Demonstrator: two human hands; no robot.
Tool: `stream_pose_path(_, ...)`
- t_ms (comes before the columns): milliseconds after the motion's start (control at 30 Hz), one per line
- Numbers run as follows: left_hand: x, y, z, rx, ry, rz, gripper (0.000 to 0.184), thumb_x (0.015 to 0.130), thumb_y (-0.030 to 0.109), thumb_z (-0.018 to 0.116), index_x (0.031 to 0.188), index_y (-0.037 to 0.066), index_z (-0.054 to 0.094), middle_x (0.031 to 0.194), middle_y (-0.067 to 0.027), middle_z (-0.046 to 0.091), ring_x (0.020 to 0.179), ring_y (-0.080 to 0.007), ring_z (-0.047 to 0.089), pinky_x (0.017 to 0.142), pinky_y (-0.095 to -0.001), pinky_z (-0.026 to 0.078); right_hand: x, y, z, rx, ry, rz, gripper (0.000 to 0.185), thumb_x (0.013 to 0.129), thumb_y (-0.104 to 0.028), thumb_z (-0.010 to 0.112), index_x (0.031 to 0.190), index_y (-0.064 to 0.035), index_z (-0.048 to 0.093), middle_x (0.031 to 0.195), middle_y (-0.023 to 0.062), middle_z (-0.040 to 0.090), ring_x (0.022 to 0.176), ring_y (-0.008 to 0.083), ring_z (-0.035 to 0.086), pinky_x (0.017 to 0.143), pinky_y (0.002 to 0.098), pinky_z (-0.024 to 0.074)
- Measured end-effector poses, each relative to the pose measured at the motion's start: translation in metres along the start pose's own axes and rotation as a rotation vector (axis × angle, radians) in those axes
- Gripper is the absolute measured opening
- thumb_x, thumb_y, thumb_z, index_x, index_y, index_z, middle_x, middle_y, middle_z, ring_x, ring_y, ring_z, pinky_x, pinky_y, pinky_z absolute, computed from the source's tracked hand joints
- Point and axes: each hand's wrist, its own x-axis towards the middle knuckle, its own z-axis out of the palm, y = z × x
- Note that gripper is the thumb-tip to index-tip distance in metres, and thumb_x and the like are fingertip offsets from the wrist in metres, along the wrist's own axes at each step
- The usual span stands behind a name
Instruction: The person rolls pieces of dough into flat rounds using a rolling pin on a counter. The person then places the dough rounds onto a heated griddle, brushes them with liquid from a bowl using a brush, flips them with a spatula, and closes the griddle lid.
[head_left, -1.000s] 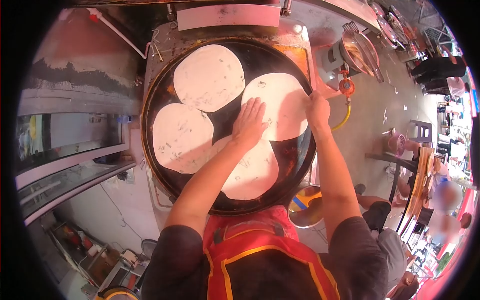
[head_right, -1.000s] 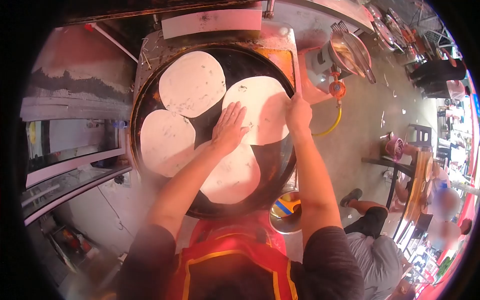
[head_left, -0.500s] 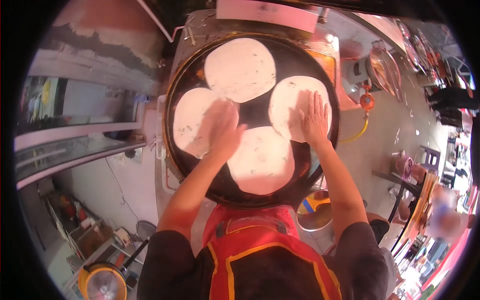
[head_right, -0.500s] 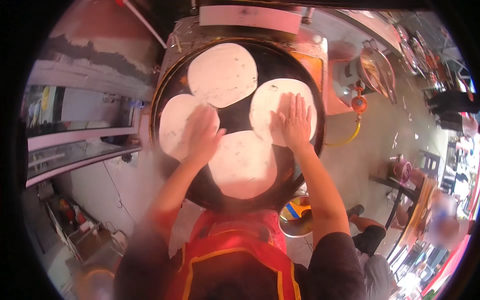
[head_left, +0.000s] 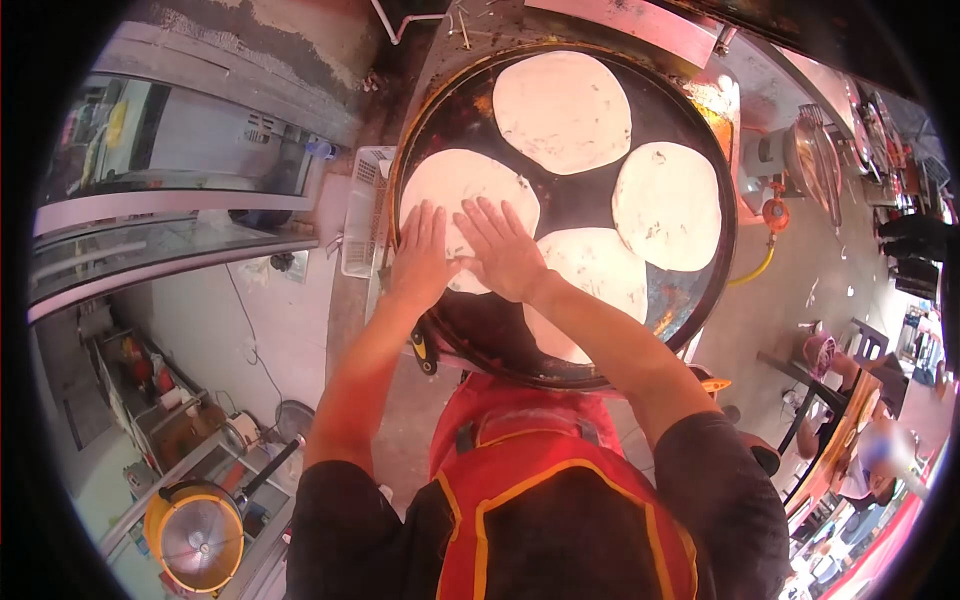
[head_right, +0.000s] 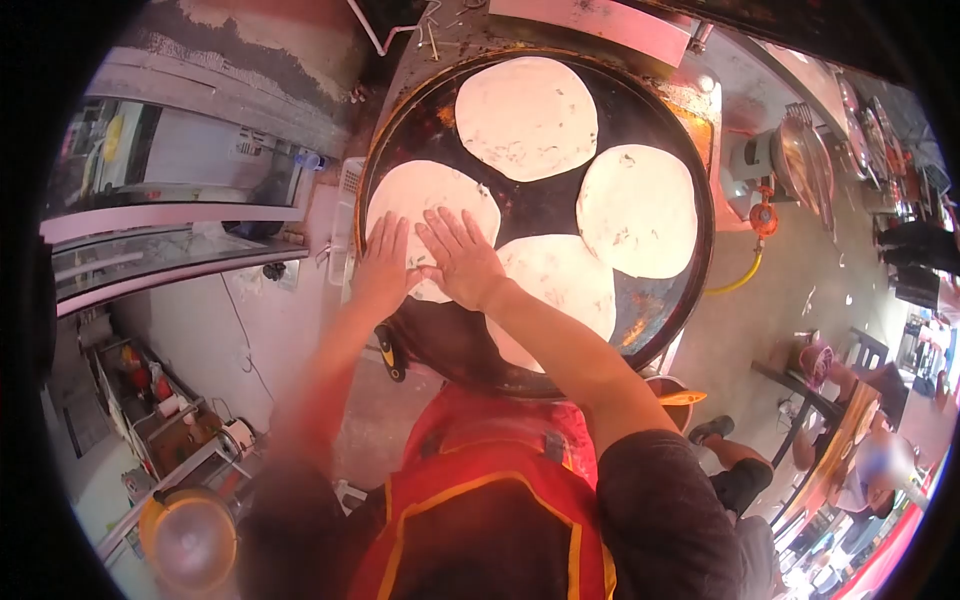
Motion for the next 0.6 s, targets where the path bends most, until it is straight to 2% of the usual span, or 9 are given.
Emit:
stream_pose_path(67,-0.001,0.003,-0.004,-0.022,0.057,0.017,0.082,0.082,0.03,0.071,0.144,-0.005,0.029,0.149,-0.0281,0.028,0.142,-0.0413,0.023,0.116,-0.0464,0.023,0.002,0.003,-0.009,0.006,-0.018,-0.024,0.066,0.099,-0.049,0.035,0.151,-0.0097,0.026,0.157,0.0105,0.025,0.145,0.0261,0.022,0.118,0.0489,0.0139)
stream_pose_path(100,0.002,0.007,-0.007,-0.01,0.1,0.025,0.081,0.082,0.029,0.07,0.143,-0.005,0.031,0.149,-0.0267,0.029,0.142,-0.0395,0.023,0.116,-0.045,0.023,-0.001,0.012,-0.019,0.007,0.104,-0.051,0.063,0.099,-0.048,0.038,0.149,-0.0106,0.031,0.155,0.0114,0.029,0.143,0.0255,0.028,0.116,0.0491,0.0187)
stream_pose_path(133,0.003,0.014,-0.01,0.003,0.143,0.033,0.079,0.082,0.029,0.07,0.143,-0.006,0.032,0.149,-0.0254,0.03,0.142,-0.0378,0.024,0.116,-0.0436,0.023,-0.007,0.01,-0.054,0.031,0.101,0.066,0.062,0.097,-0.046,0.043,0.147,-0.01,0.035,0.152,0.0124,0.035,0.139,0.0268,0.034,0.115,0.0494,0.022)
stream_pose_path(167,0.003,0.026,-0.012,-0.038,0.09,0.099,0.074,0.082,0.026,0.069,0.14,-0.006,0.036,0.147,-0.0244,0.034,0.14,-0.0383,0.027,0.116,-0.0437,0.024,-0.021,0.022,-0.072,0.069,0.095,0.06,0.065,0.094,-0.046,0.049,0.146,-0.0077,0.037,0.149,0.0137,0.039,0.138,0.029,0.036,0.115,0.0498,0.0213)
stream_pose_path(267,-0.007,0.08,-0.002,-0.266,-0.039,0.391,0.053,0.079,0.019,0.066,0.125,-0.003,0.05,0.135,-0.0216,0.049,0.133,-0.0362,0.039,0.113,-0.0446,0.028,-0.099,0.067,-0.064,-0.025,0.002,-0.035,0.07,0.091,-0.046,0.054,0.145,-0.0053,0.036,0.151,0.0145,0.036,0.14,0.0302,0.033,0.115,0.0502,0.0201)
stream_pose_path(300,-0.011,0.09,0.022,-0.274,0.005,0.509,0.054,0.079,0.023,0.068,0.126,0.001,0.052,0.136,-0.0212,0.048,0.132,-0.0368,0.04,0.113,-0.0447,0.029,-0.119,0.069,-0.06,0.003,-0.05,-0.057,0.07,0.091,-0.045,0.054,0.145,-0.0051,0.036,0.151,0.0145,0.035,0.14,0.0301,0.032,0.116,0.0502,0.0199)
stream_pose_path(400,-0.026,0.12,0.017,-0.135,-0.203,0.554,0.064,0.082,0.035,0.067,0.135,0.004,0.048,0.146,-0.0189,0.039,0.137,-0.0362,0.033,0.115,-0.046,0.024,-0.151,0.06,-0.051,0.067,-0.127,-0.067,0.069,0.09,-0.043,0.055,0.145,-0.0052,0.036,0.152,0.0138,0.033,0.142,0.0289,0.029,0.117,0.0493,0.0183)
stream_pose_path(500,-0.054,0.121,0.026,-0.28,-0.18,0.514,0.064,0.081,0.036,0.068,0.135,0.007,0.049,0.145,-0.019,0.039,0.137,-0.0363,0.033,0.115,-0.0456,0.025,-0.16,0.05,-0.052,0.065,-0.276,-0.139,0.069,0.089,-0.042,0.057,0.145,-0.0059,0.036,0.153,0.0124,0.033,0.143,0.0276,0.026,0.118,0.0477,0.0164)
stream_pose_path(600,-0.08,0.125,0.021,-0.241,-0.248,0.524,0.062,0.081,0.036,0.069,0.132,0.007,0.05,0.143,-0.0193,0.041,0.136,-0.0362,0.034,0.114,-0.0453,0.026,-0.163,0.047,-0.059,0.11,-0.35,-0.237,0.069,0.088,-0.041,0.059,0.145,-0.0082,0.037,0.152,0.0107,0.034,0.143,0.0259,0.028,0.118,0.0459,0.0164)
